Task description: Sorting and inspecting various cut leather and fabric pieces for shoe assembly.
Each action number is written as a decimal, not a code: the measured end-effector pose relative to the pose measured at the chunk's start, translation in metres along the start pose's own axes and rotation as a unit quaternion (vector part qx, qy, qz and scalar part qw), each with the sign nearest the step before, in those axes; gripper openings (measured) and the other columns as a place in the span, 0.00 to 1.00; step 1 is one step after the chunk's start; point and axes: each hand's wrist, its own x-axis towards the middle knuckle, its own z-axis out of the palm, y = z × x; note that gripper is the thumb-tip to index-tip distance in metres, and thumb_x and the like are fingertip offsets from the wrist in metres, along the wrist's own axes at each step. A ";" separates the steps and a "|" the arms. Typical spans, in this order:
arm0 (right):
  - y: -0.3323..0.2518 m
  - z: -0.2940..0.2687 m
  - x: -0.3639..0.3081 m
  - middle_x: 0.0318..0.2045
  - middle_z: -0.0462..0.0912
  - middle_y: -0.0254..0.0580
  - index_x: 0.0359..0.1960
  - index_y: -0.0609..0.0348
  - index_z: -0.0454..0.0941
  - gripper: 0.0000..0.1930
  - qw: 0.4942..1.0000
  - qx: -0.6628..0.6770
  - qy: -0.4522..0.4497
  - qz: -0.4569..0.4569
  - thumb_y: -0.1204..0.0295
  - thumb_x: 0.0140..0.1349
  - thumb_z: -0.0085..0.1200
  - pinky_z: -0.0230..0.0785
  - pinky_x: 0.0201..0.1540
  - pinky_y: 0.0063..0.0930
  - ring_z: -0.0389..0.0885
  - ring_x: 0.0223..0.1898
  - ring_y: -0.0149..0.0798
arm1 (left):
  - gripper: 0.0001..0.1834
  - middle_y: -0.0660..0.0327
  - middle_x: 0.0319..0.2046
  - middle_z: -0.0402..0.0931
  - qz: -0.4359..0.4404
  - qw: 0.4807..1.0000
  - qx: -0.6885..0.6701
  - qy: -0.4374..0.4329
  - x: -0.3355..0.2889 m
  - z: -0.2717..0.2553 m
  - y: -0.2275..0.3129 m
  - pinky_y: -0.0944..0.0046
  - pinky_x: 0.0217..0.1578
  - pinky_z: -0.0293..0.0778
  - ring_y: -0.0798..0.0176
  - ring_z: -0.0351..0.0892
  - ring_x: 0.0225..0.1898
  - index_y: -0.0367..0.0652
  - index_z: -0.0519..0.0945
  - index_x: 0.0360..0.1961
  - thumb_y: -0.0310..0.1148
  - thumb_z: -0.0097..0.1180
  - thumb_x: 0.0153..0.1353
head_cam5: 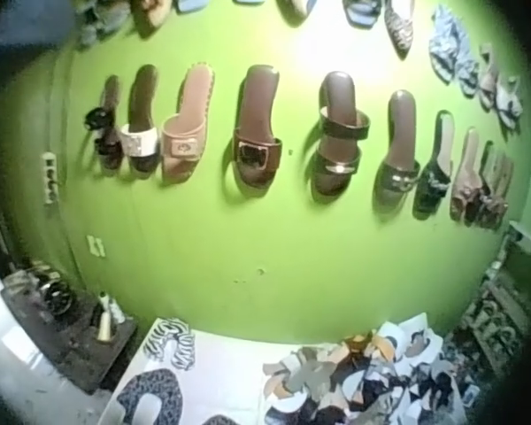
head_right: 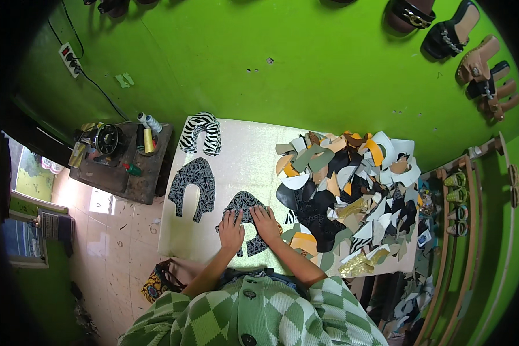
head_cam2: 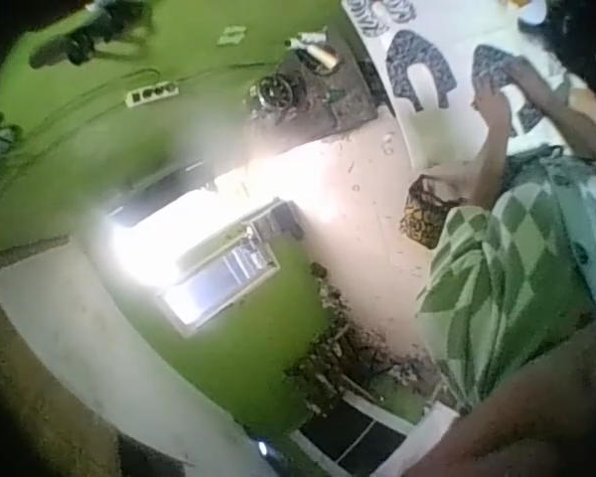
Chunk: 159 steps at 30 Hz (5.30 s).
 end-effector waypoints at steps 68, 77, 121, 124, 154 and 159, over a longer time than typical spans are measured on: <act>0.032 -0.025 0.024 0.33 0.75 0.47 0.43 0.55 0.77 0.17 0.968 0.209 -0.027 0.138 0.75 0.48 0.52 0.66 0.43 0.37 0.75 0.37 0.47 | 0.24 0.55 0.42 0.68 -0.019 0.995 -0.061 -0.071 0.031 -0.022 -0.028 0.53 0.49 0.63 0.50 0.65 0.47 0.44 0.73 0.51 0.35 0.52 0.50; 0.049 0.011 0.026 0.22 0.78 0.42 0.40 0.62 0.77 0.19 0.925 0.295 0.027 0.238 0.70 0.45 0.64 0.69 0.32 0.31 0.77 0.25 0.40 | 0.19 0.54 0.32 0.79 -0.178 0.966 -0.185 0.014 0.033 0.007 -0.059 0.58 0.39 0.72 0.53 0.78 0.37 0.37 0.75 0.42 0.33 0.60 0.47; 0.063 -0.010 0.056 0.22 0.81 0.38 0.26 0.57 0.82 0.08 0.892 0.337 -0.078 0.289 0.67 0.48 0.61 0.70 0.31 0.26 0.80 0.26 0.32 | 0.13 0.57 0.30 0.81 -0.266 0.914 -0.301 -0.053 0.071 0.005 -0.080 0.64 0.37 0.73 0.60 0.80 0.34 0.44 0.81 0.31 0.38 0.63 0.44; 0.059 -0.009 0.053 0.22 0.81 0.37 0.26 0.56 0.82 0.08 0.900 0.320 -0.055 0.290 0.67 0.47 0.62 0.70 0.31 0.26 0.80 0.26 0.32 | 0.14 0.57 0.31 0.81 -0.272 0.912 -0.298 -0.070 0.066 0.012 -0.082 0.63 0.38 0.73 0.59 0.80 0.35 0.45 0.81 0.32 0.38 0.63 0.42; 0.082 0.014 0.079 0.23 0.82 0.37 0.23 0.55 0.83 0.14 0.845 0.345 -0.224 0.341 0.59 0.41 0.68 0.69 0.29 0.24 0.78 0.23 0.31 | 0.21 0.63 0.23 0.79 -0.284 0.907 -0.291 -0.109 0.076 0.022 -0.079 0.65 0.28 0.71 0.64 0.78 0.26 0.44 0.82 0.27 0.49 0.69 0.39; 0.082 0.011 0.076 0.22 0.82 0.36 0.21 0.55 0.83 0.14 0.850 0.344 -0.231 0.324 0.58 0.40 0.69 0.69 0.29 0.25 0.78 0.23 0.31 | 0.21 0.61 0.22 0.80 -0.285 0.893 -0.305 -0.167 0.083 0.020 -0.088 0.66 0.28 0.71 0.64 0.78 0.25 0.43 0.83 0.29 0.48 0.68 0.40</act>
